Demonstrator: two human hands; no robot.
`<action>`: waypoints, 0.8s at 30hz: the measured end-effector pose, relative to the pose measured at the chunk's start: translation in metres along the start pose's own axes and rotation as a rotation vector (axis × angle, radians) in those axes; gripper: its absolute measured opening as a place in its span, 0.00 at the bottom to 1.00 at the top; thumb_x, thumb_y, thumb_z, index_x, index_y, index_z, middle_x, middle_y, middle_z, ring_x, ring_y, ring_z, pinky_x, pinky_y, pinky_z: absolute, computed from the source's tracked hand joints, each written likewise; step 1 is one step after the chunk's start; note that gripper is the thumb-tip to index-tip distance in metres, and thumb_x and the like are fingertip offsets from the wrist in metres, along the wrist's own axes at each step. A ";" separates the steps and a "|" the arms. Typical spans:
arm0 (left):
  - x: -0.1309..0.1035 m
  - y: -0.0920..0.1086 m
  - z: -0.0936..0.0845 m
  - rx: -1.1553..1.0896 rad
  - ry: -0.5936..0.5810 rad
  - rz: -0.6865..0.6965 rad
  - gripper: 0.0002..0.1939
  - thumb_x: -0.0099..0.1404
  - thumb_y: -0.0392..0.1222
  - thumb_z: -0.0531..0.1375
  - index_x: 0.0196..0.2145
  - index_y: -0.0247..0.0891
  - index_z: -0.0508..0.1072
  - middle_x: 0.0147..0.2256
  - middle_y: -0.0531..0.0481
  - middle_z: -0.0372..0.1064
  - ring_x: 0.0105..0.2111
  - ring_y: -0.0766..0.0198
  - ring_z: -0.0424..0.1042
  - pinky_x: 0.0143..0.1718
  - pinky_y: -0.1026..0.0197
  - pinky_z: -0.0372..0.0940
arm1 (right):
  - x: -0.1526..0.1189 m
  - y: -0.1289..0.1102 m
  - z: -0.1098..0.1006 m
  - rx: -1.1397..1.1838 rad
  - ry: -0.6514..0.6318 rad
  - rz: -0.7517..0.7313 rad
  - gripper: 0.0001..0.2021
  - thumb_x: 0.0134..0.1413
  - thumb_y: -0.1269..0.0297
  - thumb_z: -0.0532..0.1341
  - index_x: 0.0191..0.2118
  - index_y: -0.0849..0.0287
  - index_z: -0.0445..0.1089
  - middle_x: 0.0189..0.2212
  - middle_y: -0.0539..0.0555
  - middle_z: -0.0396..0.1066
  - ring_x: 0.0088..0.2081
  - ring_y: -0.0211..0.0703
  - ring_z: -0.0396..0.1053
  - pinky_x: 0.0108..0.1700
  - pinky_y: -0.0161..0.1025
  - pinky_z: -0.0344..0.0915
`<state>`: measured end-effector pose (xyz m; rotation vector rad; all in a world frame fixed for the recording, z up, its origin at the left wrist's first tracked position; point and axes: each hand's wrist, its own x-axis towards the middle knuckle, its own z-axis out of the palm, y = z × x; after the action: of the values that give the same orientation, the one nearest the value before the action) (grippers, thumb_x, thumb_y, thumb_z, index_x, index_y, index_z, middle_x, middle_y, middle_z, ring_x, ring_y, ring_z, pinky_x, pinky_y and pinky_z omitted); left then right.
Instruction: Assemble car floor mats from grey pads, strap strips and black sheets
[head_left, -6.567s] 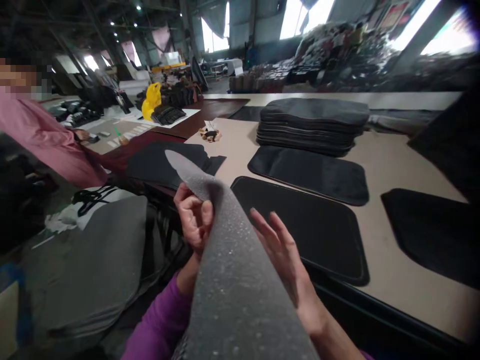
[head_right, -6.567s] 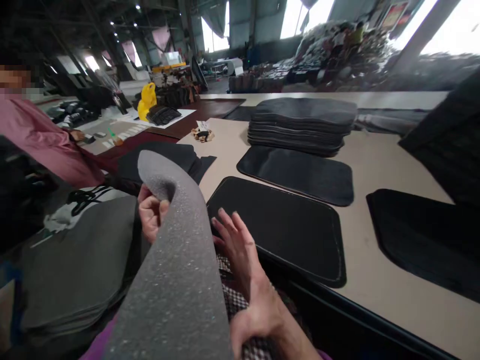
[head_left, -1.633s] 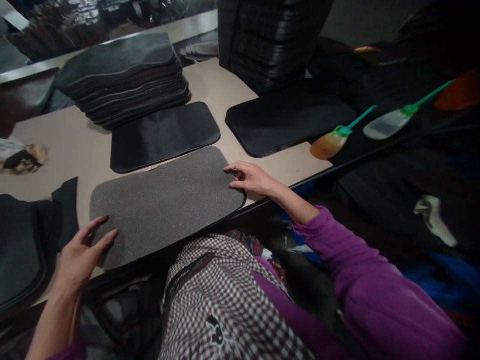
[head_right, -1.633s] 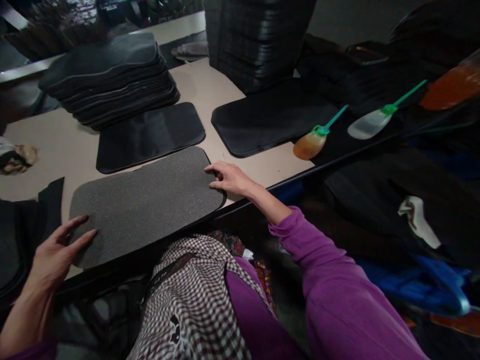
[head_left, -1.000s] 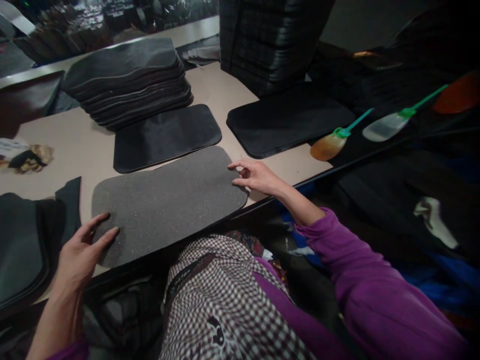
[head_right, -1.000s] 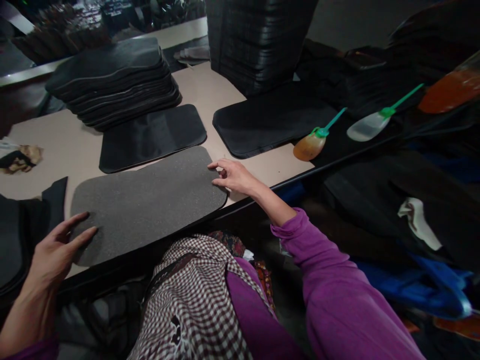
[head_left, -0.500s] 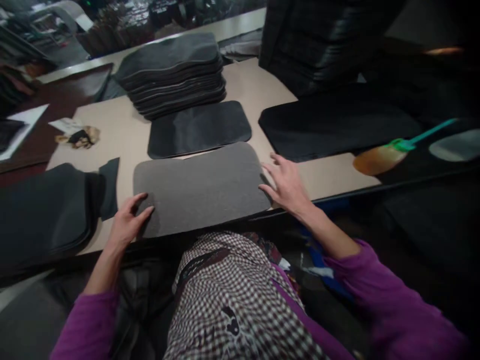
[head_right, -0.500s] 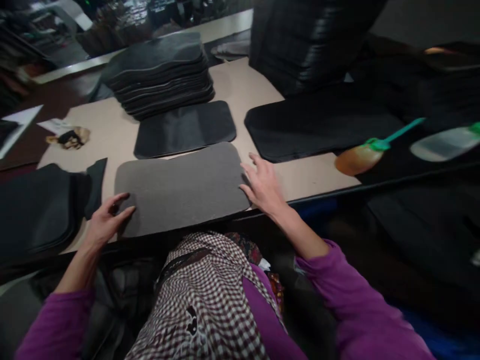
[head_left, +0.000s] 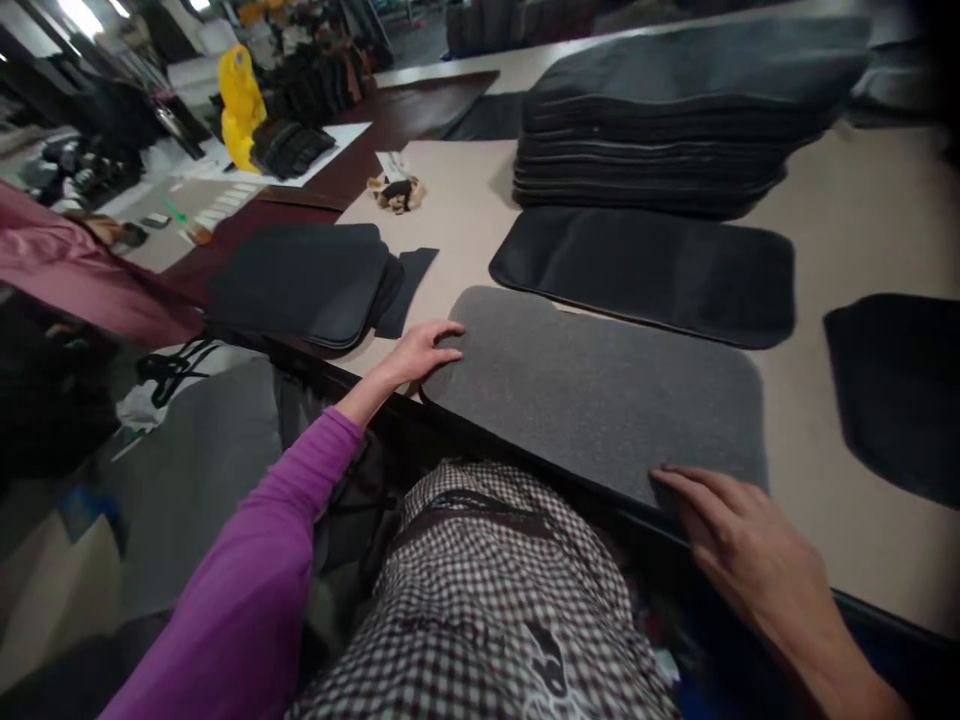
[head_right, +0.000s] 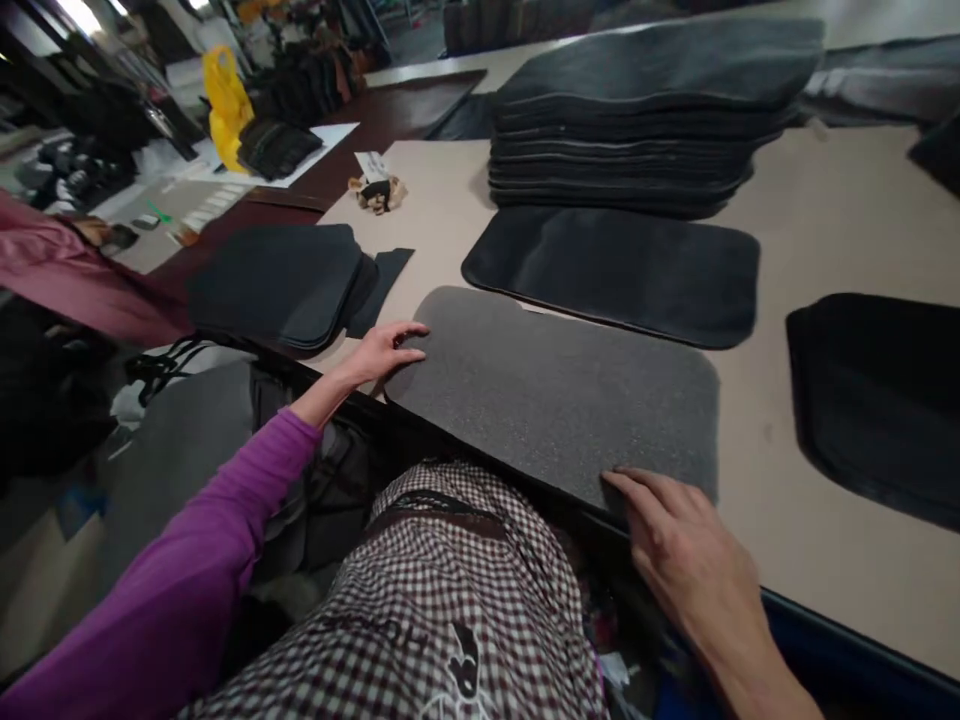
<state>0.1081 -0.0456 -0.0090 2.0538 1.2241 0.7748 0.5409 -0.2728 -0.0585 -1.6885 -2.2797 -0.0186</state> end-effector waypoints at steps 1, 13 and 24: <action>-0.001 -0.003 0.003 0.041 0.001 0.029 0.21 0.61 0.36 0.70 0.53 0.33 0.77 0.52 0.41 0.77 0.53 0.56 0.74 0.60 0.50 0.65 | 0.000 0.001 0.000 0.001 -0.010 0.004 0.19 0.72 0.58 0.48 0.56 0.53 0.73 0.52 0.57 0.74 0.48 0.54 0.71 0.46 0.49 0.71; -0.010 -0.010 0.006 0.218 -0.013 0.115 0.20 0.64 0.37 0.69 0.54 0.36 0.75 0.49 0.43 0.74 0.50 0.57 0.73 0.56 0.52 0.68 | 0.002 0.005 0.000 0.029 -0.019 -0.005 0.19 0.70 0.58 0.50 0.54 0.55 0.75 0.51 0.58 0.75 0.47 0.55 0.72 0.49 0.52 0.71; -0.039 -0.007 0.033 0.553 0.138 0.075 0.18 0.74 0.40 0.58 0.59 0.39 0.71 0.67 0.34 0.58 0.64 0.47 0.63 0.62 0.42 0.63 | -0.006 -0.004 0.006 -0.013 0.007 0.051 0.22 0.64 0.72 0.50 0.58 0.53 0.72 0.56 0.55 0.73 0.53 0.53 0.71 0.52 0.49 0.71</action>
<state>0.1133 -0.0846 -0.0418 2.5303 1.5797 0.6706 0.5371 -0.2790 -0.0646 -1.7495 -2.2355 -0.0276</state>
